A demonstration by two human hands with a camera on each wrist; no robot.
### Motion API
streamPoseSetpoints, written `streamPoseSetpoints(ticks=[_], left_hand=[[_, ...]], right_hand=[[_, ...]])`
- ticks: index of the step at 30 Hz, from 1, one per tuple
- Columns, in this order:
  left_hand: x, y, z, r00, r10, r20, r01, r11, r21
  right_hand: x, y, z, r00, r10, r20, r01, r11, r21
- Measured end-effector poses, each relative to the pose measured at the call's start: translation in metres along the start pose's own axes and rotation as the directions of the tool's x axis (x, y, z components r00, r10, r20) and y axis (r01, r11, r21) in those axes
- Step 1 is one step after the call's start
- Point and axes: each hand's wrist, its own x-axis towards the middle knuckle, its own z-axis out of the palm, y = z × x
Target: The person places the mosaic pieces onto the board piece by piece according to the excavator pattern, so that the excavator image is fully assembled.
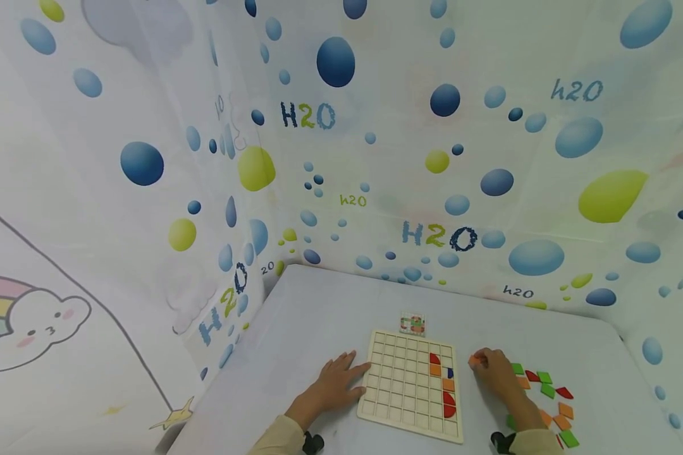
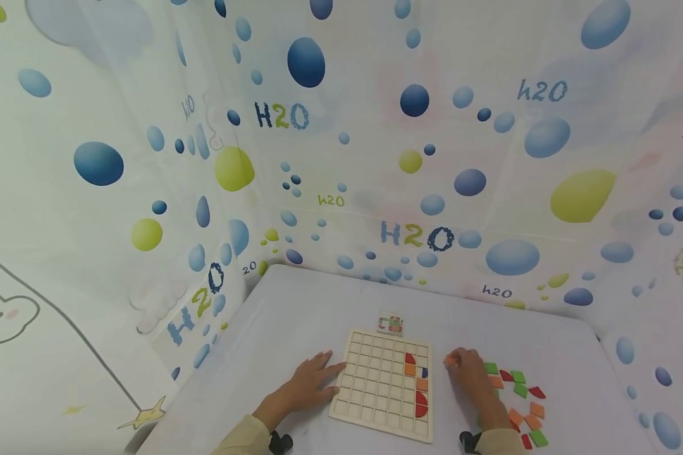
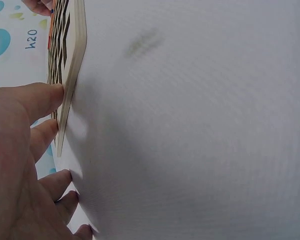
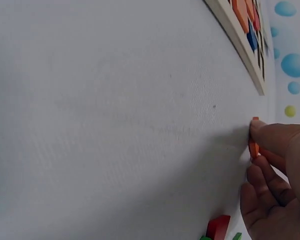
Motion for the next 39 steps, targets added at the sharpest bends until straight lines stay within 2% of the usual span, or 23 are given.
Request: streamPoseSetpoints(ticks=[7, 22, 28, 39], left_hand=[[-0.002, 0.001, -0.002, 1.000, 0.007, 0.009, -0.007, 1.000, 0.000], [-0.003, 0.002, -0.003, 1.000, 0.015, 0.004, -0.015, 1.000, -0.002], [-0.002, 0.001, -0.002, 1.000, 0.008, 0.005, -0.008, 1.000, 0.009], [-0.002, 0.001, -0.001, 1.000, 0.005, -0.001, -0.005, 1.000, 0.010]], right_hand=[[-0.003, -0.014, 0.002, 0.999, -0.008, 0.046, 0.007, 1.000, 0.027], [-0.025, -0.057, 0.016, 0.984, -0.117, 0.132, 0.106, 0.991, 0.086], [-0.034, -0.064, 0.032, 0.973, -0.210, 0.095, 0.208, 0.978, 0.032], [-0.042, -0.070, 0.041, 0.963, -0.261, 0.073, 0.266, 0.961, -0.075]])
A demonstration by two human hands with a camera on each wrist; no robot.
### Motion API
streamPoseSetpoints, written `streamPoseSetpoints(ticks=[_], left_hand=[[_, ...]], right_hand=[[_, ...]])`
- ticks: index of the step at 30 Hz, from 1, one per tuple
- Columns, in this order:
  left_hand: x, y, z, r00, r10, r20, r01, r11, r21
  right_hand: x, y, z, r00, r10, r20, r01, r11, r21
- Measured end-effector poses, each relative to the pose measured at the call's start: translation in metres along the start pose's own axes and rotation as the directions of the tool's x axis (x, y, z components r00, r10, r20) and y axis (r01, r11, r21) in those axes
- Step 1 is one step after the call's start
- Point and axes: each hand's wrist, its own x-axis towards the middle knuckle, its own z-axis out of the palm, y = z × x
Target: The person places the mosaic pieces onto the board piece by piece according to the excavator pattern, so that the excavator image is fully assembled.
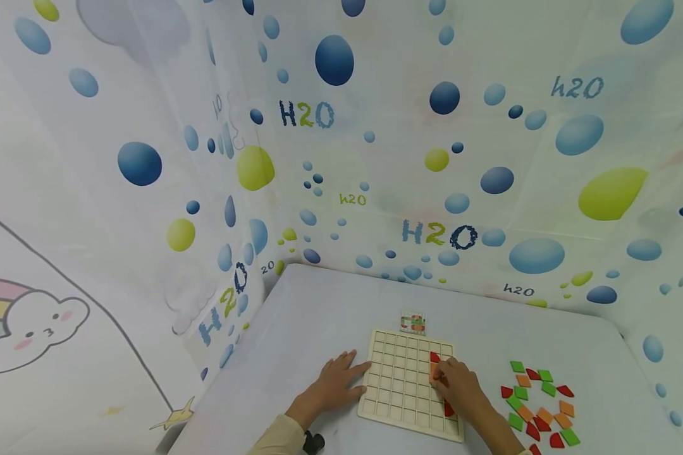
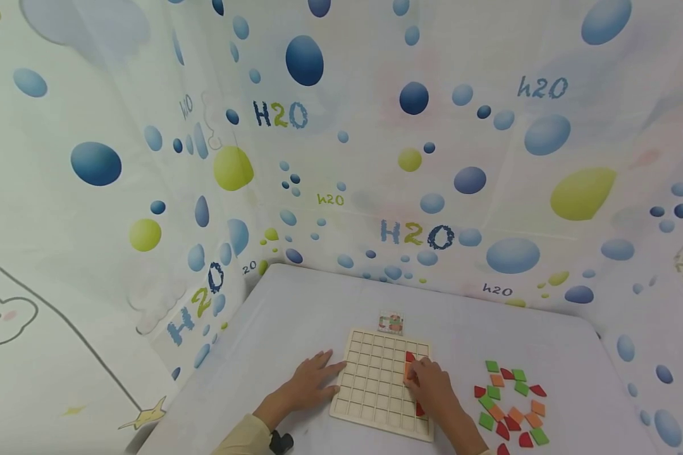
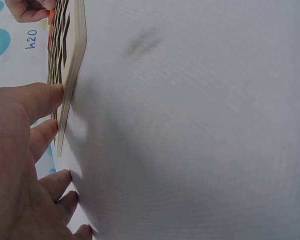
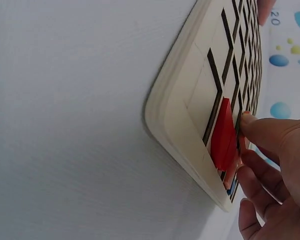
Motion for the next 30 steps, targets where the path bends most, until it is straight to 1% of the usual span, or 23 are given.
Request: streamPoseSetpoints(ticks=[13, 15, 21, 30], left_hand=[[-0.001, 0.002, -0.003, 1.000, 0.004, 0.002, -0.004, 1.000, 0.001], [-0.001, 0.002, -0.002, 1.000, 0.004, 0.003, -0.004, 1.000, 0.001], [-0.002, 0.002, -0.002, 1.000, 0.006, 0.005, -0.006, 1.000, -0.004], [-0.001, 0.002, -0.001, 1.000, 0.001, 0.004, -0.001, 1.000, 0.007]], right_hand=[[-0.003, -0.004, -0.002, 1.000, -0.010, 0.013, 0.010, 1.000, -0.024], [-0.004, -0.005, -0.004, 1.000, -0.022, 0.014, 0.022, 0.999, -0.027], [-0.005, -0.008, -0.009, 0.998, -0.070, 0.011, 0.070, 0.994, -0.079], [-0.004, -0.011, -0.014, 0.998, -0.051, 0.027, 0.054, 0.994, -0.097]])
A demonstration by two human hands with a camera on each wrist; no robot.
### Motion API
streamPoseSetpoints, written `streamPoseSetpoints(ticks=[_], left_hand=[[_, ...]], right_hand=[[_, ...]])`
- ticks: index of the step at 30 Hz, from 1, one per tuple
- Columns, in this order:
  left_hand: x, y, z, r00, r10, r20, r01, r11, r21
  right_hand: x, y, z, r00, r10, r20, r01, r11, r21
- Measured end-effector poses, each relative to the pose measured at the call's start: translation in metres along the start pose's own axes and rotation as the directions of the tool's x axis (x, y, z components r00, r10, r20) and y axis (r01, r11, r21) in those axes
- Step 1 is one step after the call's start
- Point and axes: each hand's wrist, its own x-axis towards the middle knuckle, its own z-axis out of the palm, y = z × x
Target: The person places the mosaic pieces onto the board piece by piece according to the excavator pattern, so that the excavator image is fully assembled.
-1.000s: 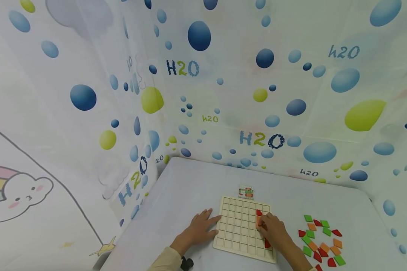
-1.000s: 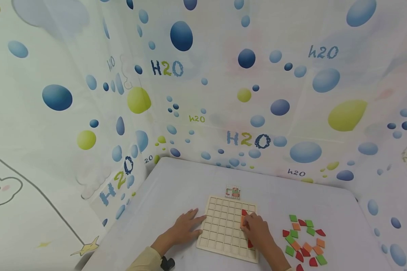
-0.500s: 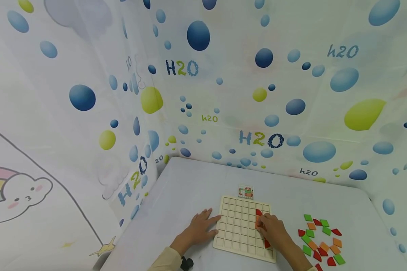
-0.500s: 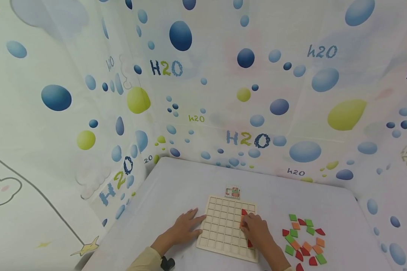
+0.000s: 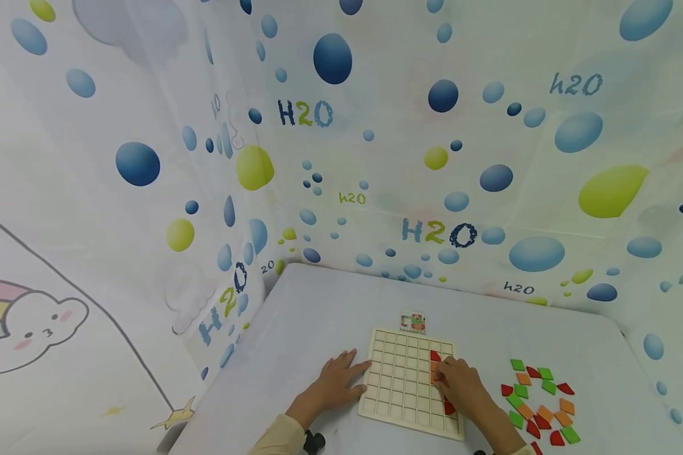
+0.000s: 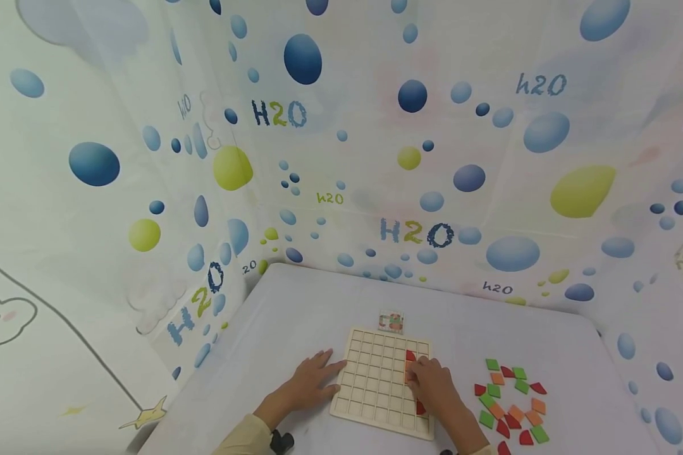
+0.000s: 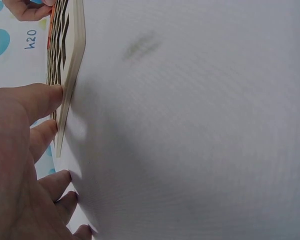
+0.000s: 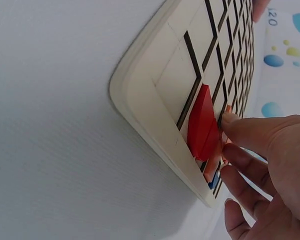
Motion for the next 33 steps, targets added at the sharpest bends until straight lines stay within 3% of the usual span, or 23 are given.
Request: streamPoseSetpoints(ticks=[13, 19, 24, 29, 31, 33], left_hand=[[0.002, -0.001, 0.001, 1.000, -0.005, 0.001, 0.005, 1.000, 0.001], [0.002, 0.000, 0.002, 1.000, -0.004, -0.004, 0.004, 1.000, 0.003], [0.003, -0.001, 0.002, 1.000, -0.004, -0.004, 0.004, 1.000, 0.013], [0.003, -0.001, 0.001, 1.000, -0.002, -0.001, 0.002, 1.000, 0.006], [0.002, -0.001, 0.000, 1.000, -0.003, 0.004, 0.003, 1.000, 0.001], [0.002, -0.001, 0.000, 1.000, -0.005, 0.008, 0.005, 1.000, -0.001]], right_hand=[[-0.002, 0.004, -0.001, 0.998, 0.055, 0.008, -0.056, 0.995, 0.079], [0.002, 0.032, -0.012, 0.980, 0.193, -0.055, -0.187, 0.977, 0.103], [-0.001, 0.074, -0.033, 0.908, 0.381, -0.173, -0.374, 0.925, 0.069], [-0.006, 0.108, -0.053, 0.803, 0.589, -0.094, -0.589, 0.808, 0.032], [-0.008, 0.117, -0.053, 0.773, 0.633, -0.050, -0.632, 0.774, 0.022], [-0.010, 0.123, -0.052, 0.760, 0.649, -0.033, -0.649, 0.761, 0.012]])
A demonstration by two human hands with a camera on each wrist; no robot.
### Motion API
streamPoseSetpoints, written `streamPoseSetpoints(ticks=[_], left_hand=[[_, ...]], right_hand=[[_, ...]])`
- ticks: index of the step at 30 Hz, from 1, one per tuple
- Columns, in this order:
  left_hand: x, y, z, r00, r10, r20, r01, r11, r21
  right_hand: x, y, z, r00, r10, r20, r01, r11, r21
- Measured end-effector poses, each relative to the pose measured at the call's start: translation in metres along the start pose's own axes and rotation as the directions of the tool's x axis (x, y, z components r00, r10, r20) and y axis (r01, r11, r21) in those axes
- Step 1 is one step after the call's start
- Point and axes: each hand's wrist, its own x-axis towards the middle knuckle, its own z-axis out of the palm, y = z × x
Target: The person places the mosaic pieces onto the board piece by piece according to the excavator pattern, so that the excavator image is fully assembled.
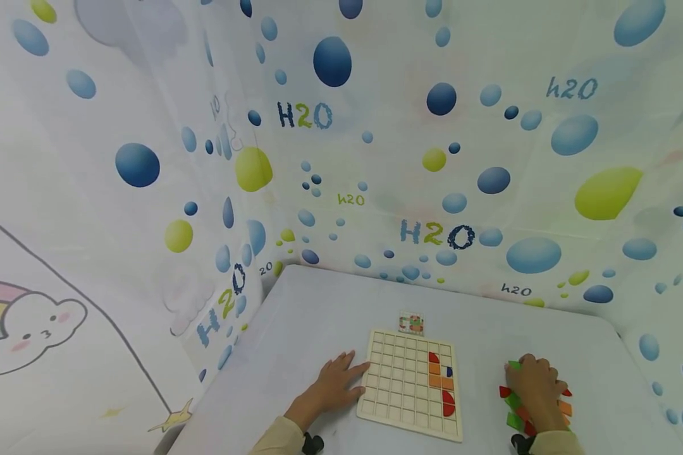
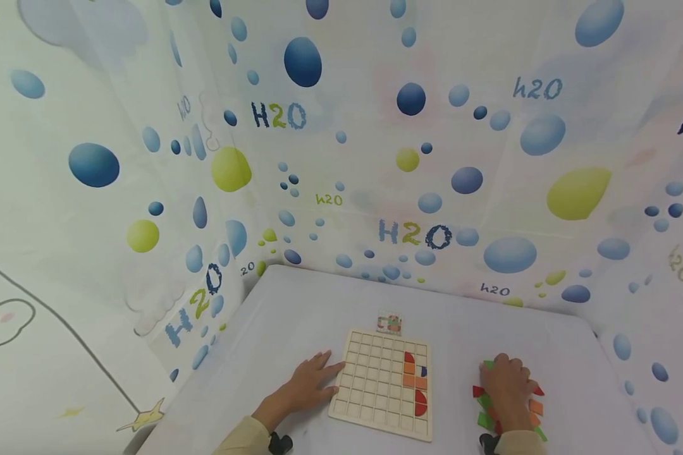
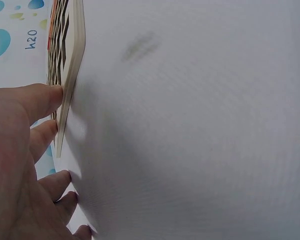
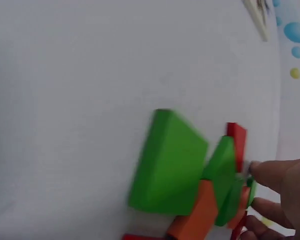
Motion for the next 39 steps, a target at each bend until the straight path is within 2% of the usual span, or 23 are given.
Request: streamPoseSetpoints(ticks=[5, 9, 16, 23, 30, 35, 39], left_hand=[[-0.001, 0.000, -0.001, 1.000, -0.003, 0.001, 0.003, 1.000, -0.010], [-0.001, 0.000, 0.000, 1.000, 0.005, -0.004, -0.005, 1.000, -0.018], [-0.001, 0.001, 0.001, 1.000, 0.003, -0.003, -0.004, 1.000, -0.019], [-0.002, 0.001, 0.000, 1.000, 0.001, -0.002, -0.001, 1.000, -0.015], [-0.004, 0.001, -0.001, 1.000, 0.003, -0.005, -0.003, 1.000, -0.015], [-0.004, 0.001, -0.002, 1.000, 0.008, -0.006, -0.008, 1.000, -0.020], [-0.003, 0.000, 0.000, 1.000, 0.008, -0.005, -0.008, 0.999, -0.033]], right_hand=[[0.004, 0.003, 0.007, 0.998, -0.048, -0.032, 0.048, 0.999, -0.005], [0.003, 0.003, 0.009, 0.994, -0.104, -0.041, 0.107, 0.993, 0.055], [0.002, 0.003, 0.012, 0.995, -0.081, -0.059, 0.089, 0.985, 0.146], [0.001, 0.002, 0.017, 0.980, -0.189, -0.057, 0.196, 0.967, 0.164], [0.000, -0.014, 0.036, 0.964, -0.256, -0.074, 0.265, 0.954, 0.143], [-0.008, -0.028, 0.047, 0.953, -0.300, -0.031, 0.301, 0.941, 0.156], [-0.020, -0.040, 0.048, 0.959, -0.282, 0.009, 0.277, 0.949, 0.151]])
